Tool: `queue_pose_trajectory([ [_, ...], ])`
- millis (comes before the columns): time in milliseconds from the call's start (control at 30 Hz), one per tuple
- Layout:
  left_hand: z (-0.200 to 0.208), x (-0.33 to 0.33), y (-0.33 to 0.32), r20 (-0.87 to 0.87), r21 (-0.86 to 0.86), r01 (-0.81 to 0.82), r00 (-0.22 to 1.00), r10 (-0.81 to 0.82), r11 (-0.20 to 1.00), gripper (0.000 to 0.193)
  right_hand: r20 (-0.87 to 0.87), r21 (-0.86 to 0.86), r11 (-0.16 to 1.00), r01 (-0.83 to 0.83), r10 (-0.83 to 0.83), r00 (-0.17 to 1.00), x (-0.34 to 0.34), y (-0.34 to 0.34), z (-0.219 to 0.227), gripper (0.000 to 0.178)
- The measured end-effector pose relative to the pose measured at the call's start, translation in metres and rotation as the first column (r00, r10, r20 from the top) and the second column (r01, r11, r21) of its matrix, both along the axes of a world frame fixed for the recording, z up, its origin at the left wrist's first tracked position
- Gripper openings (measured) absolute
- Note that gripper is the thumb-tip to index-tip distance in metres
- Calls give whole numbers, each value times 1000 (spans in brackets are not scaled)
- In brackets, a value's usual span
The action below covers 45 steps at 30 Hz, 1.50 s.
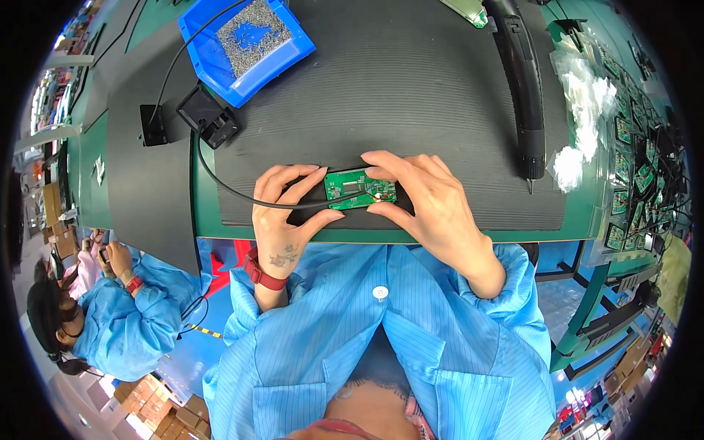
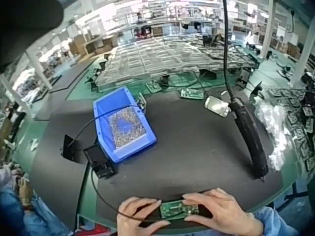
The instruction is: The person assembles electronic circuit boards by fastening electronic components and plastic cases onto the circuit boards with screws using an electric screwdriver.
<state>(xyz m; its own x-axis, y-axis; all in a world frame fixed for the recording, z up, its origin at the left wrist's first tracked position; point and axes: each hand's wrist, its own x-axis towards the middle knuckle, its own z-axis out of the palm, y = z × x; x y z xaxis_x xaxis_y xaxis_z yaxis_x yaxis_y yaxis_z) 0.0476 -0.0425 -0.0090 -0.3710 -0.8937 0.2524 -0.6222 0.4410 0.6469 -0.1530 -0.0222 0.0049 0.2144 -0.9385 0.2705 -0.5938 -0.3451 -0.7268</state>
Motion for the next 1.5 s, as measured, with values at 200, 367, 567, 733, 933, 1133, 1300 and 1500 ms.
queue_pose_trajectory([
  [200,6,3,1,1,31,-4,1000,4,1000,49,-11,7,1000,-14,14,1000,2,-1,2,56],
  [367,39,23,11,22,151,47,998,-51,987,43,-6,-10,1000,-18,18,1000,-1,2,3,56],
  [567,98,55,-4,-1,222,211,976,-216,952,12,-8,-6,999,-42,42,999,-4,2,2,52],
  [733,112,20,-75,213,-103,94,975,-70,990,10,17,-119,992,-37,40,999,-12,1,18,43],
  [933,74,12,-157,536,-50,187,834,-132,981,15,-47,-281,911,303,-329,943,-66,-11,45,30],
  [1133,60,-4,-179,711,10,117,697,-89,993,14,87,-101,870,482,-475,876,-99,-22,26,30],
  [1300,64,-8,-181,713,108,43,693,-108,993,16,35,-35,899,436,-435,900,-102,-23,18,36],
  [1500,63,5,-181,549,106,60,829,-109,993,16,227,285,912,294,-362,904,-106,-19,30,33],
])
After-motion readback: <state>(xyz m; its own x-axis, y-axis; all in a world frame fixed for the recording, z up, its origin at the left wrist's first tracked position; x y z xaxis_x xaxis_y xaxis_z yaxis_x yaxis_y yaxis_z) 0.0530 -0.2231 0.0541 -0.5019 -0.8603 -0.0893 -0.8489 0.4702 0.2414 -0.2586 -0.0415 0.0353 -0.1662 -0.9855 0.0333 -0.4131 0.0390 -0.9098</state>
